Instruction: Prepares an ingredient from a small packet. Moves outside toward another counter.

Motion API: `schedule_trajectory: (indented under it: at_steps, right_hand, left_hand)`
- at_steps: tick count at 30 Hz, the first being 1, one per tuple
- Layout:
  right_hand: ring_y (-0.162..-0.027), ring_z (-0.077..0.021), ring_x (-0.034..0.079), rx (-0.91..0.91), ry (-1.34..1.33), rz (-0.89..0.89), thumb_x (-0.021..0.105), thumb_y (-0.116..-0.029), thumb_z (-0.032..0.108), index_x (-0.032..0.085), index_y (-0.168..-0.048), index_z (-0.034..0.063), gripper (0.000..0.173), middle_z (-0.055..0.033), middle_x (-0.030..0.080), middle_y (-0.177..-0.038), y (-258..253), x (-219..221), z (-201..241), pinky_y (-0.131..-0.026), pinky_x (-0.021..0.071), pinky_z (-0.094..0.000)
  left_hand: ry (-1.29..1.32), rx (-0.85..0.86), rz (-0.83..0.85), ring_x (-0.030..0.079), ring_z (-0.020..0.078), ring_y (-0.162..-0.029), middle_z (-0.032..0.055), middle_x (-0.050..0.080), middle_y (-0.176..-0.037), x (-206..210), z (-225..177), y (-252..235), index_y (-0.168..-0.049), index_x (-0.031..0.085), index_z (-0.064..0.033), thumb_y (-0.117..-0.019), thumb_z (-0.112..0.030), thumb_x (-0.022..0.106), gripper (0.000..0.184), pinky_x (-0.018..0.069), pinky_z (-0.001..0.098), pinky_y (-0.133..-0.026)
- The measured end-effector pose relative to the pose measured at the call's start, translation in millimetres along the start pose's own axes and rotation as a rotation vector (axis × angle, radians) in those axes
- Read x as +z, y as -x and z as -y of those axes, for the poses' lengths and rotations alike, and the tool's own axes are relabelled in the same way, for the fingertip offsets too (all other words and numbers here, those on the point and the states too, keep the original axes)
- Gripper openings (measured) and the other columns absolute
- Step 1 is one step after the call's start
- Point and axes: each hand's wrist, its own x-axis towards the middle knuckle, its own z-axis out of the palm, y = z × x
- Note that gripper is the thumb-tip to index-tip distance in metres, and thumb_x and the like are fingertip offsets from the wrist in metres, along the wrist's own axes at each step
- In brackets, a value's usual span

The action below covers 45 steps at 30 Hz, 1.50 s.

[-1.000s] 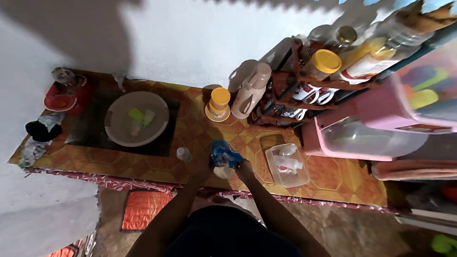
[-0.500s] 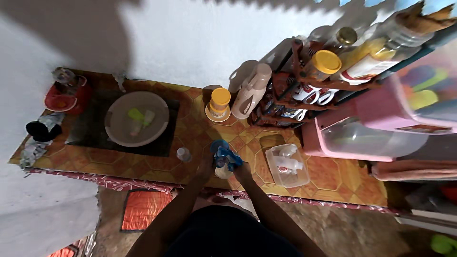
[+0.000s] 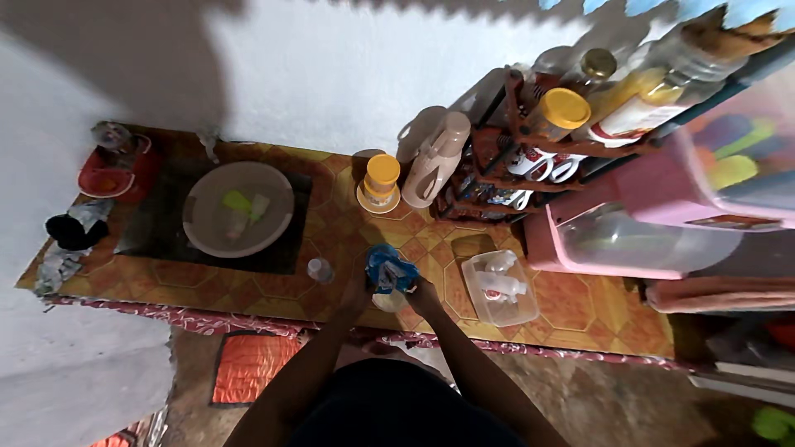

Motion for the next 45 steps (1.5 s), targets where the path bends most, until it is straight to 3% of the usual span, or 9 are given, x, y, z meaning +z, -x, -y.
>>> schedule_trajectory:
  at_steps: [6, 12, 15, 18, 20, 23, 25, 29, 45]
  right_hand:
    - [-0.137, -0.0389, 0.05, -0.081, -0.321, -0.358, 0.069, -0.0908, 0.004, 0.024, -0.159, -0.0032, 0.082, -0.0279, 0.036, -0.159, 22, 9, -11, -0.105, 0.0504, -0.0476]
    - [-0.151, -0.031, 0.036, -0.318, -0.33, -0.273, 0.059, -0.093, -0.001, 0.028, -0.159, -0.0051, 0.073, -0.0245, 0.031, -0.164, 28, 16, -7, -0.123, 0.0336, -0.0424]
    - [-0.152, -0.0353, 0.032, -0.39, -0.347, -0.477, 0.062, -0.0911, 0.004, 0.028, -0.158, -0.0053, 0.076, -0.0267, 0.026, -0.165, 30, 11, -5, -0.122, 0.0347, -0.0469]
    - [-0.149, -0.0413, 0.036, -0.521, -0.154, -0.504, 0.06, -0.0902, 0.004, 0.045, -0.148, -0.0093, 0.061, -0.03, 0.039, -0.157, 35, 4, -3, -0.12, 0.0357, -0.0515]
    - [-0.149, -0.034, 0.04, -0.491, -0.022, -0.274, 0.056, -0.094, -0.001, 0.05, -0.15, -0.0002, 0.056, -0.0187, 0.047, -0.157, 30, -5, -1, -0.123, 0.0336, -0.0475]
    - [-0.137, -0.0369, 0.054, -0.603, -0.066, -0.479, 0.058, -0.0899, -0.005, 0.059, -0.139, -0.0048, 0.05, -0.0219, 0.059, -0.144, 24, -9, 7, -0.114, 0.0449, -0.0505]
    - [-0.137, -0.0376, 0.054, -0.671, -0.063, -0.533, 0.06, -0.0884, -0.003, 0.058, -0.14, -0.0057, 0.051, -0.023, 0.058, -0.145, 24, -10, 7, -0.114, 0.0457, -0.0509]
    - [-0.15, -0.0314, 0.038, -0.471, 0.069, -0.141, 0.064, -0.0976, 0.017, 0.043, -0.155, 0.0035, 0.063, -0.0149, 0.045, -0.159, 21, -17, -2, -0.125, 0.0296, -0.0473]
    - [-0.096, -0.0284, 0.069, -0.265, -0.052, -0.226, 0.069, -0.0942, 0.008, 0.073, -0.104, -0.005, 0.016, -0.0204, 0.071, -0.103, 15, -41, 29, -0.091, 0.0552, -0.0427]
  left_hand:
    - [0.149, -0.018, -0.034, 0.063, 0.0315, -0.122, 0.0242, 0.062, -0.132, 2, 15, -5, -0.147, 0.045, 0.0045, -0.1, -0.02, 0.067, 0.057, 0.0489, 0.0453, -0.108]
    - [0.193, 0.027, -0.022, 0.063, 0.0296, -0.122, 0.0245, 0.062, -0.133, 6, 21, -6, -0.146, 0.045, 0.006, -0.0995, -0.017, 0.067, 0.056, 0.0496, 0.0423, -0.107]
    - [0.194, 0.054, -0.022, 0.063, 0.0294, -0.123, 0.0246, 0.061, -0.134, 4, 23, -7, -0.15, 0.041, 0.004, -0.0999, -0.017, 0.067, 0.06, 0.0495, 0.0424, -0.108]
    - [0.171, 0.061, -0.041, 0.064, 0.0299, -0.121, 0.0244, 0.063, -0.132, 4, 24, -8, -0.148, 0.044, 0.0044, -0.0992, -0.017, 0.067, 0.058, 0.0499, 0.0427, -0.107]
    - [0.151, 0.049, -0.021, 0.063, 0.0304, -0.123, 0.0245, 0.061, -0.135, 3, 21, -8, -0.15, 0.042, 0.0038, -0.1002, -0.016, 0.066, 0.059, 0.0484, 0.0425, -0.109]
    - [0.172, 0.062, -0.032, 0.063, 0.0303, -0.122, 0.0238, 0.062, -0.134, 5, 25, -11, -0.152, 0.041, 0.0019, -0.0995, -0.013, 0.066, 0.06, 0.0494, 0.0431, -0.108]
    - [0.166, 0.072, -0.037, 0.064, 0.0302, -0.121, 0.0234, 0.063, -0.133, 6, 28, -11, -0.15, 0.043, 0.0018, -0.099, -0.014, 0.067, 0.059, 0.0501, 0.0433, -0.107]
    - [0.071, 0.08, -0.018, 0.061, 0.0319, -0.125, 0.0236, 0.06, -0.137, -1, 24, -8, -0.149, 0.045, 0.0009, -0.0998, -0.017, 0.066, 0.057, 0.0476, 0.0455, -0.11]
    - [0.055, 0.182, -0.015, 0.063, 0.031, -0.121, 0.0222, 0.064, -0.13, 0, 28, -12, -0.144, 0.051, 0.0017, -0.1015, -0.02, 0.064, 0.049, 0.048, 0.0461, -0.109]
